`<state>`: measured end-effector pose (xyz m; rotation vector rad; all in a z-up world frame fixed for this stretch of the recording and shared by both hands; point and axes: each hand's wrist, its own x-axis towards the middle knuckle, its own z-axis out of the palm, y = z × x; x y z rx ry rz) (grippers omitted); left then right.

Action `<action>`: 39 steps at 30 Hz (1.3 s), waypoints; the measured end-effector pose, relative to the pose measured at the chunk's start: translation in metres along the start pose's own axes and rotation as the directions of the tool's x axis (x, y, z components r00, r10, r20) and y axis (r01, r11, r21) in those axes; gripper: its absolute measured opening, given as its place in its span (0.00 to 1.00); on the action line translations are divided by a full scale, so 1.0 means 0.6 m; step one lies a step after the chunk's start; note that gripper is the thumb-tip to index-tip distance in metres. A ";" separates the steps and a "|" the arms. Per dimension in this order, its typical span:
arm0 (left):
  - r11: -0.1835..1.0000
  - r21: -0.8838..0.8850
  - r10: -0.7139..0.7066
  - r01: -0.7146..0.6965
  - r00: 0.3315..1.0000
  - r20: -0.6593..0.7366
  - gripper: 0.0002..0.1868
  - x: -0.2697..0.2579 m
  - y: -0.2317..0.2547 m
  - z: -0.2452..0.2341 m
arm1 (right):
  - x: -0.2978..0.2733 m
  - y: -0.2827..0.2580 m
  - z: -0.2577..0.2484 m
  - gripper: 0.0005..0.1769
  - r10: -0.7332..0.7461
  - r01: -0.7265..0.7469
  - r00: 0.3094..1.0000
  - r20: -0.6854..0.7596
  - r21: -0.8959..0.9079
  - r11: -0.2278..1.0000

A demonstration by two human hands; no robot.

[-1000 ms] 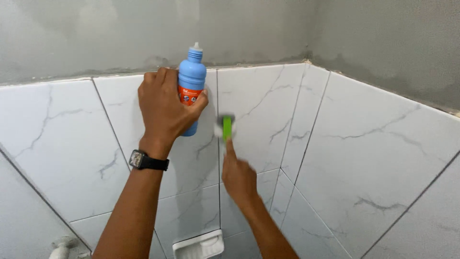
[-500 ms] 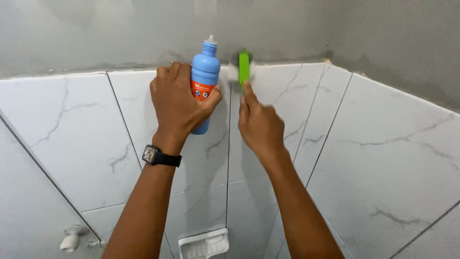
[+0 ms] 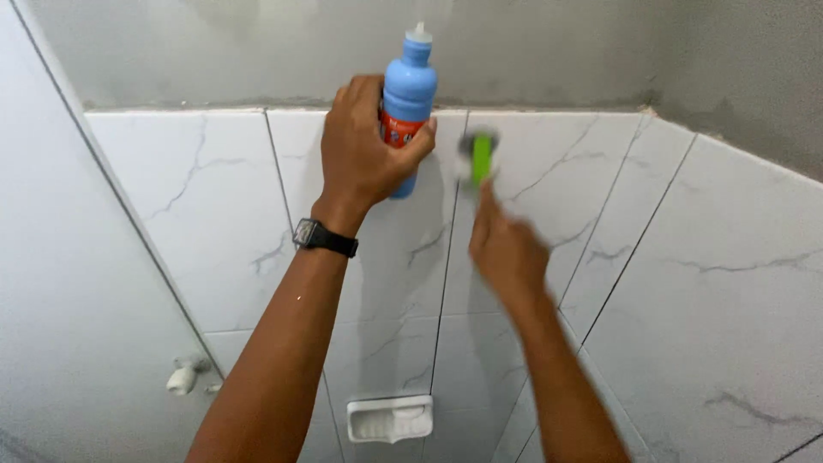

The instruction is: Scrubbing the bathroom wall tiles with a brush and cleaning solution.

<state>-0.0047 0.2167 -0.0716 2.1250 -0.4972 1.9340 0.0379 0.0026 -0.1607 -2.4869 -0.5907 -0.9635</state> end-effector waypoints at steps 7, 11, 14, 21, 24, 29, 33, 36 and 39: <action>0.911 -0.304 -0.255 0.280 0.960 0.118 0.24 0.011 -0.004 -0.018 | 0.013 -0.028 -0.033 0.27 0.008 -0.002 0.998 -0.057 0.111 0.994; 0.916 -0.298 -0.246 0.269 0.963 0.112 0.22 0.005 -0.039 0.000 | -0.095 0.003 0.086 0.30 0.092 -0.090 0.996 -0.020 0.085 0.992; 0.899 -0.351 -0.228 0.261 0.965 0.132 0.20 0.002 -0.036 -0.006 | -0.138 0.014 0.138 0.31 0.109 -0.107 0.994 -0.012 0.105 0.989; 0.900 -0.349 -0.225 0.261 0.964 0.141 0.20 0.003 -0.038 -0.011 | 0.026 -0.023 -0.024 0.28 0.039 -0.017 0.993 -0.108 0.198 0.980; 0.904 -0.328 -0.221 0.274 0.956 0.190 0.20 -0.003 -0.050 -0.009 | 0.041 -0.025 -0.064 0.27 0.031 -0.007 0.995 -0.090 0.255 0.967; 0.867 -0.387 -0.236 0.315 0.942 0.239 0.20 -0.001 -0.034 -0.033 | -0.076 0.009 0.042 0.30 0.096 -0.109 0.993 0.063 0.245 0.963; 0.878 -0.389 -0.196 0.280 0.951 0.241 0.20 0.002 -0.048 -0.024 | -0.187 0.078 0.187 0.31 0.136 -0.159 0.982 0.134 0.177 0.971; 0.877 -0.393 -0.160 0.276 0.940 0.302 0.19 -0.009 -0.059 -0.022 | -0.211 0.093 0.210 0.31 0.095 -0.106 0.992 0.089 0.135 0.985; 0.821 -0.456 -0.204 0.343 0.923 0.328 0.18 -0.003 -0.042 -0.040 | -0.067 0.051 0.057 0.31 0.131 -0.143 0.989 0.065 0.241 0.960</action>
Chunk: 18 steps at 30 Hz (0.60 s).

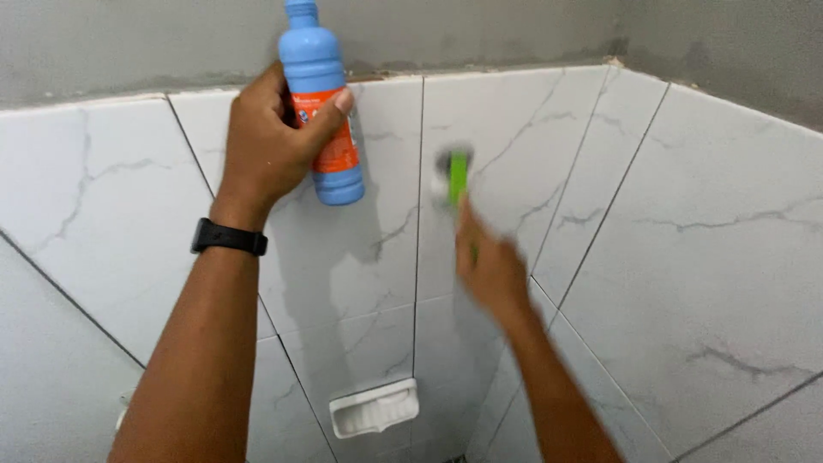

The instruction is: Scrubbing the bathroom wall tiles with a brush and cleaning solution.

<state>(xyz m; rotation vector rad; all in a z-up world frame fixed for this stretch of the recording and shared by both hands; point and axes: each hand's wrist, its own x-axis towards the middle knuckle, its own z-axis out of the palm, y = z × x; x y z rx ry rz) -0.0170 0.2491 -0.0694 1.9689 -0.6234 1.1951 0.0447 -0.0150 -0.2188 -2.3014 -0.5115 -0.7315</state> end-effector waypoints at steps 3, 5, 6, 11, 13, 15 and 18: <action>0.999 -0.039 0.031 -0.030 0.999 0.025 0.19 0.003 -0.006 -0.003 | 0.095 -0.056 -0.108 0.27 -0.102 0.106 0.988 -0.115 0.026 0.994; 0.998 -0.044 0.052 -0.051 0.998 0.019 0.19 0.000 -0.008 -0.003 | 0.113 -0.038 -0.120 0.26 -0.236 0.249 0.956 -0.172 0.057 0.967; 0.997 -0.040 0.063 -0.062 0.998 0.014 0.19 -0.004 -0.009 -0.004 | 0.122 -0.030 -0.123 0.24 -0.362 0.389 0.905 -0.223 0.088 0.917; 0.998 -0.006 0.068 -0.068 0.997 0.020 0.22 -0.003 -0.012 -0.004 | -0.017 0.009 0.007 0.31 0.003 -0.003 1.000 0.029 -0.001 1.000; 0.998 -0.007 0.059 -0.059 0.998 0.022 0.22 -0.003 -0.017 -0.004 | -0.070 0.055 0.085 0.32 0.059 -0.059 0.994 0.089 -0.005 0.998; 0.983 0.158 0.081 -0.088 0.995 0.050 0.24 -0.003 -0.024 -0.002 | -0.112 0.090 0.149 0.32 0.048 -0.049 0.997 0.067 0.021 0.999; 0.984 0.145 0.104 -0.105 0.994 0.010 0.23 0.001 -0.021 0.002 | -0.080 0.063 0.123 0.32 -0.130 0.133 0.989 -0.073 0.031 0.991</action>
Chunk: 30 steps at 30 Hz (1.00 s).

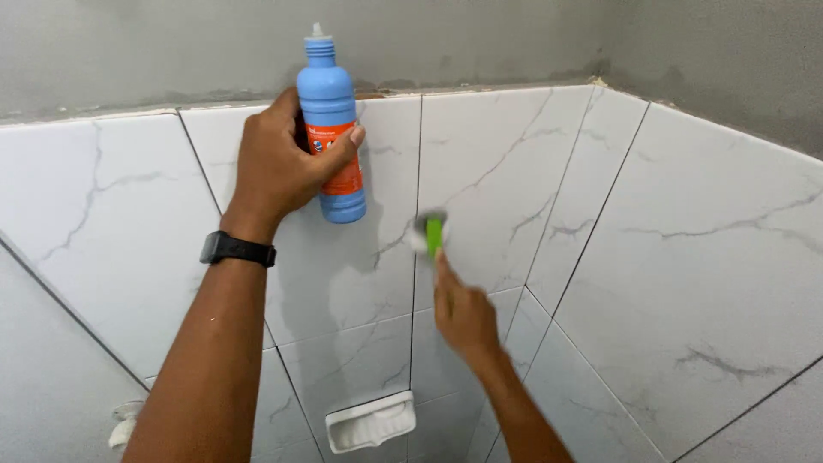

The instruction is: Scrubbing the bathroom wall tiles with a brush and cleaning solution.

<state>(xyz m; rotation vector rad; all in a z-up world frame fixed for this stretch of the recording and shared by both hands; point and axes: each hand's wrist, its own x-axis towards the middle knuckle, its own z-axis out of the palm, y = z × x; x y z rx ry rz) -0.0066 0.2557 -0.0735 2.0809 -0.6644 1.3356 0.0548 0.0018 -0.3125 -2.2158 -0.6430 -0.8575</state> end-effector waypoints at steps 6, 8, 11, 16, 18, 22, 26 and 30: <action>1.000 0.001 -0.022 0.022 0.999 -0.032 0.24 -0.006 0.010 0.004 | 0.202 -0.143 -0.178 0.30 0.078 -0.078 0.997 0.023 0.019 0.997; 1.000 0.020 0.008 -0.007 0.999 -0.035 0.24 -0.017 0.015 0.012 | 0.203 -0.139 -0.175 0.29 -0.002 0.002 0.999 -0.048 0.003 1.000; 1.000 0.018 0.008 -0.007 0.999 -0.036 0.24 -0.036 0.008 0.029 | 0.138 -0.102 -0.116 0.30 -0.053 0.050 0.993 -0.103 -0.031 0.998; 0.982 0.104 -0.157 0.160 0.987 -0.038 0.25 -0.047 -0.006 0.046 | -0.046 0.006 0.039 0.31 0.154 -0.152 0.986 0.064 -0.044 0.987; 0.995 0.081 -0.048 0.059 0.990 -0.133 0.24 -0.048 0.008 0.042 | -0.076 0.018 0.060 0.33 0.060 -0.060 0.998 0.025 -0.030 0.998; 0.994 0.106 -0.016 0.035 0.984 -0.175 0.23 -0.041 0.007 0.042 | 0.090 -0.079 -0.080 0.34 0.050 -0.043 0.997 0.061 -0.109 0.993; 0.992 0.087 -0.077 0.090 0.987 -0.139 0.24 -0.043 -0.001 0.043 | 0.199 -0.164 -0.200 0.31 0.024 -0.020 0.999 0.035 -0.123 0.992; 0.994 0.059 -0.085 0.094 0.985 -0.149 0.24 -0.048 0.009 0.038 | 0.155 -0.176 -0.181 0.32 0.149 -0.146 0.982 0.119 -0.032 0.989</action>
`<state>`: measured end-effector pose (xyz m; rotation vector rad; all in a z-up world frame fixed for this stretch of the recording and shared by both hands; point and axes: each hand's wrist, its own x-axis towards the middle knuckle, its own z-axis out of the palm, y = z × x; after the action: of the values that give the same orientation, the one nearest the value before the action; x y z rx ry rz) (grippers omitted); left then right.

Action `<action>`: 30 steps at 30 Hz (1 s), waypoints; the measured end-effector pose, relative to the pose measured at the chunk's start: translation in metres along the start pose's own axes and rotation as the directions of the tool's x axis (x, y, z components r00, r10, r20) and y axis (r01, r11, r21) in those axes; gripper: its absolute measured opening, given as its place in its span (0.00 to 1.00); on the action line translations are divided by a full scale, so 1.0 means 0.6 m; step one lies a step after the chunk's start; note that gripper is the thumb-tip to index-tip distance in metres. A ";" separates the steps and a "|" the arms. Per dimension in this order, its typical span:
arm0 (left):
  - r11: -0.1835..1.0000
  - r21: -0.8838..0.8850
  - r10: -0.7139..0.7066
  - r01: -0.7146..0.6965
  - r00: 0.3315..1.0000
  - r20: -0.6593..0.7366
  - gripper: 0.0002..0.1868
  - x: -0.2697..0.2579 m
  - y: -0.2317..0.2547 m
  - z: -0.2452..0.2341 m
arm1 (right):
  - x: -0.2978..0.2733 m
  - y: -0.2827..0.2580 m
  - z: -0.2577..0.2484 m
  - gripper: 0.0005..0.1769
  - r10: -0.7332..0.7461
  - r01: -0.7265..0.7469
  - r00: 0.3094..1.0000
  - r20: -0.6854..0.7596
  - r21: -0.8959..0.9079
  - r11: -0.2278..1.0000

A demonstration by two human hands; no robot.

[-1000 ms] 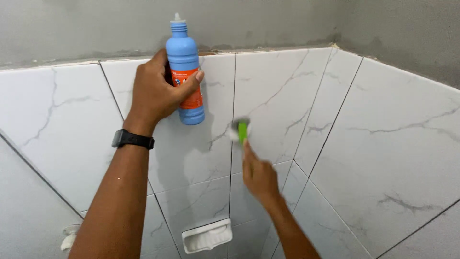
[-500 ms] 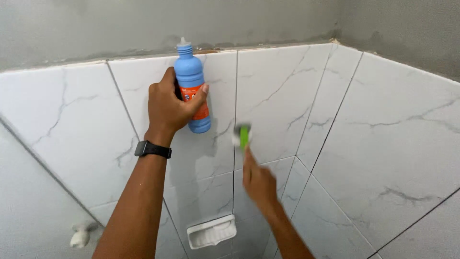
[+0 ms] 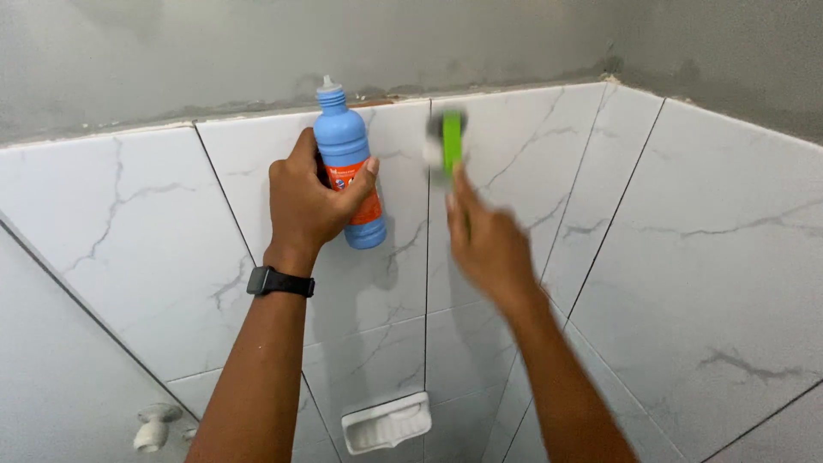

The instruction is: Scrubbing the bathroom wall tiles with a brush and cleaning solution.

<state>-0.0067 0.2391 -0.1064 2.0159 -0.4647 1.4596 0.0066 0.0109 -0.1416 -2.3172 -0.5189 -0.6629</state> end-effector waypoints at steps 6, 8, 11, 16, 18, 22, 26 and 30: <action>1.000 -0.001 0.000 0.000 1.000 0.030 0.23 0.005 -0.002 -0.002 | -0.234 0.246 0.327 0.37 -0.007 0.007 1.000 0.026 -0.008 1.000; 1.000 0.009 -0.004 0.003 0.998 0.058 0.25 0.005 -0.012 0.001 | -0.210 0.241 0.313 0.36 -0.023 0.022 1.000 0.005 0.040 0.999; 1.000 0.006 0.013 -0.014 0.999 0.053 0.25 0.007 -0.006 -0.001 | -0.078 0.149 0.183 0.34 -0.038 0.040 0.999 -0.025 0.097 0.994; 0.999 0.013 0.043 -0.044 0.999 0.028 0.24 0.012 0.001 -0.004 | 0.035 0.012 -0.010 0.39 -0.166 0.237 0.959 -0.228 0.334 0.912; 1.000 0.009 0.019 -0.020 0.999 0.043 0.24 0.003 -0.005 -0.007 | 0.021 0.034 0.020 0.30 -0.354 0.473 0.768 -0.533 0.100 0.875; 1.000 -0.012 -0.019 0.019 0.998 0.064 0.26 0.006 -0.006 0.001 | -0.130 0.157 0.210 0.32 0.015 0.051 0.972 -0.232 0.274 0.960; 1.000 -0.018 -0.004 0.004 1.000 0.028 0.25 0.005 -0.001 -0.004 | -0.264 0.252 0.322 0.31 -0.117 0.163 0.966 -0.232 0.189 0.968; 1.000 -0.019 -0.009 0.009 1.000 0.028 0.25 0.005 -0.007 0.001 | -0.175 0.225 0.241 0.25 -0.182 0.216 0.947 -0.263 0.108 0.970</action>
<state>-0.0025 0.2421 -0.1047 2.0230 -0.4788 1.4184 0.0396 -0.0032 -0.3626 -2.0324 -0.6626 -0.9736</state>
